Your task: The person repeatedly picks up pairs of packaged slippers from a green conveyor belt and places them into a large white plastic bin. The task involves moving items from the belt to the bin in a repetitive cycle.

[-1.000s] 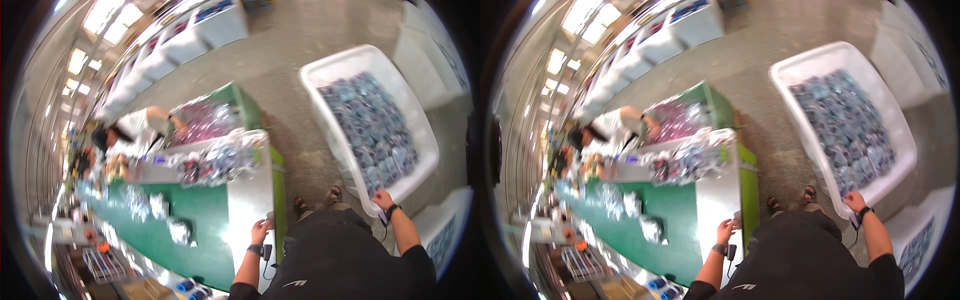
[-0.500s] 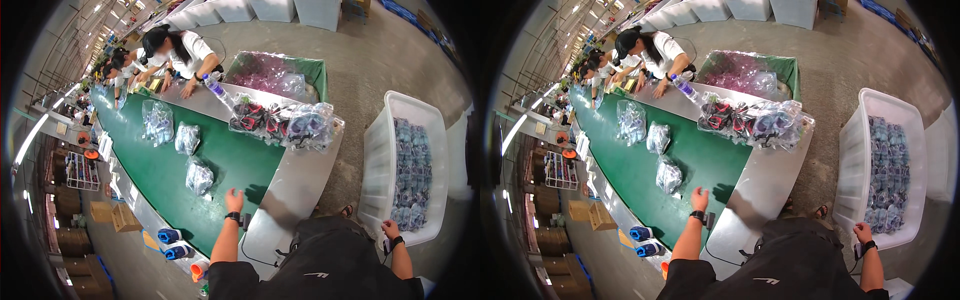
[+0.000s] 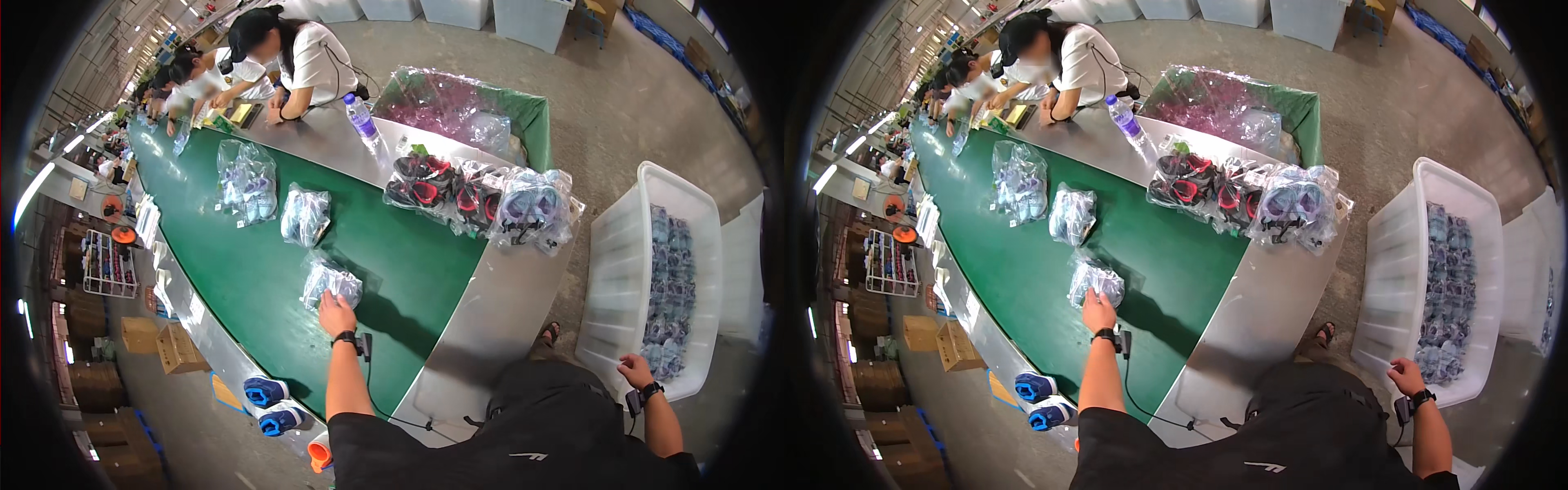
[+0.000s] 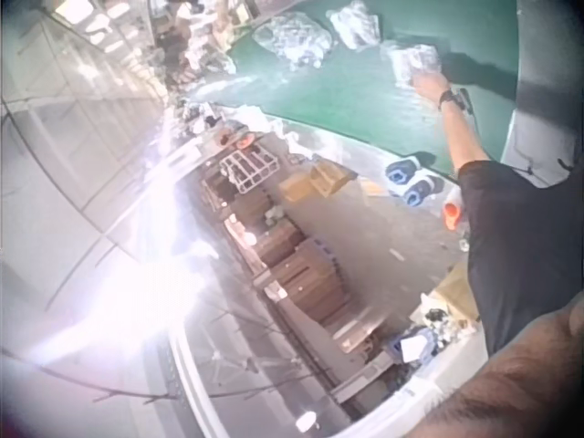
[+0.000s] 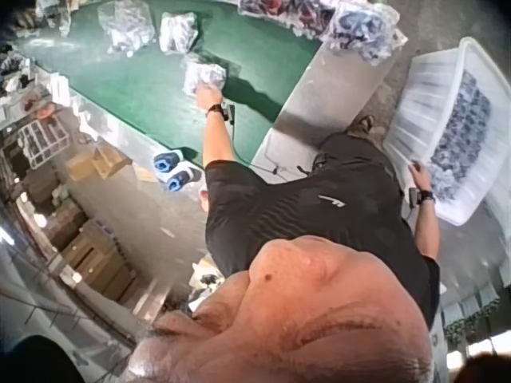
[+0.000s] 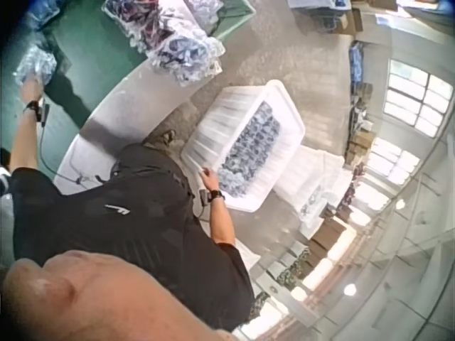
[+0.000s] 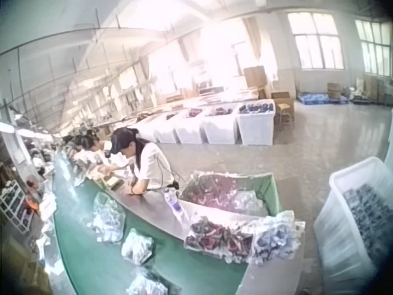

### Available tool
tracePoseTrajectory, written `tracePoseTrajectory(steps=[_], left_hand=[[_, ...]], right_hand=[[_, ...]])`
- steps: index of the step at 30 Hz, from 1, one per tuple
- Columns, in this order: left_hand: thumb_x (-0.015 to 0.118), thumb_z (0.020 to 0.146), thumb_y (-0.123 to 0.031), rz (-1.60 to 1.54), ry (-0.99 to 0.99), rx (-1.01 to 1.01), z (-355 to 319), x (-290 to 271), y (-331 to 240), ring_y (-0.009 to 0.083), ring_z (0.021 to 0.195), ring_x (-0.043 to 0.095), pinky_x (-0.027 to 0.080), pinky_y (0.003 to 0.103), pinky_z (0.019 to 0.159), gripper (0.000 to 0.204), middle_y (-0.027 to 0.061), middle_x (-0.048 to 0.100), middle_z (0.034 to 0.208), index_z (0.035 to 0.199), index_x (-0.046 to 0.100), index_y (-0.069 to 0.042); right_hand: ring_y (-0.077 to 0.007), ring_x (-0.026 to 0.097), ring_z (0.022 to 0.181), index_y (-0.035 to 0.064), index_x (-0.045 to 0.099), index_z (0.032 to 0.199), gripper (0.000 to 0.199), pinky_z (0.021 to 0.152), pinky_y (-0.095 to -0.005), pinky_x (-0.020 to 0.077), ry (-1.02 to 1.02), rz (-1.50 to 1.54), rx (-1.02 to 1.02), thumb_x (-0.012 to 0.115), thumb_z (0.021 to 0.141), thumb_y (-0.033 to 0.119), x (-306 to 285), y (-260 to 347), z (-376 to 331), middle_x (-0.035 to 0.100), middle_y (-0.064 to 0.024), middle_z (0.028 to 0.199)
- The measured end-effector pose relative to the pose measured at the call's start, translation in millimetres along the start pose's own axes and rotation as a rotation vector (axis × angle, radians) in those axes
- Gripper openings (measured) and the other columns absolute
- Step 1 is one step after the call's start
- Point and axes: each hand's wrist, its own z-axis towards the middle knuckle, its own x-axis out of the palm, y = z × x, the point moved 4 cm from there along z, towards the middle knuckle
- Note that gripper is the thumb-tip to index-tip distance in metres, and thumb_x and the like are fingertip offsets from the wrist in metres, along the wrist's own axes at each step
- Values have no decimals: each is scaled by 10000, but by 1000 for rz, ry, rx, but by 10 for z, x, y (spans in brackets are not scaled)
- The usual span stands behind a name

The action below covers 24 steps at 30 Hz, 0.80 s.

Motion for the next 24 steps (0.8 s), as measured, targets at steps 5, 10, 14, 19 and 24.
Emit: tracePoseTrajectory(steps=[5,10,14,19,24], left_hand=[[596,900,-281,36,-119,99,-1098,51,-661,470,1370,299,257,499,1148,667,329,305,1477,1413,356,72],[542,975,-419,-1053,101,-449,-1748,338,-871,304,1366,356,370,456,1084,635,196,348,1494,1422,364,-4],[534,940,-568,-1891,-8,-787,-1777,375,-915,285,1265,491,430,454,1039,670,105,497,1406,1400,436,-91],[482,952,-580,-1987,-7,-826,-1673,150,-923,273,1198,542,455,430,1008,634,87,549,1349,1335,505,-76],[402,958,-616,-1931,375,-714,-1806,-103,-1284,294,1215,535,441,436,1031,679,105,535,1367,1389,461,-95]], right_hand=[[-167,636,687,-1,651,1047,351,654,-321,512,47,-43,12,721,789,226,128,22,78,678,-89,765],[-145,645,739,4,649,1081,324,679,-300,519,106,-59,-29,711,828,197,127,198,65,688,-78,811],[-149,647,744,2,640,1100,340,693,-301,520,131,-40,-25,708,832,200,112,36,210,692,-75,816],[-167,633,761,-9,630,1093,354,724,-316,519,64,78,-114,712,824,207,109,125,282,670,-89,848],[-164,618,834,-16,615,1126,371,761,-317,513,-19,200,-273,705,831,190,-136,804,224,648,-101,919]])
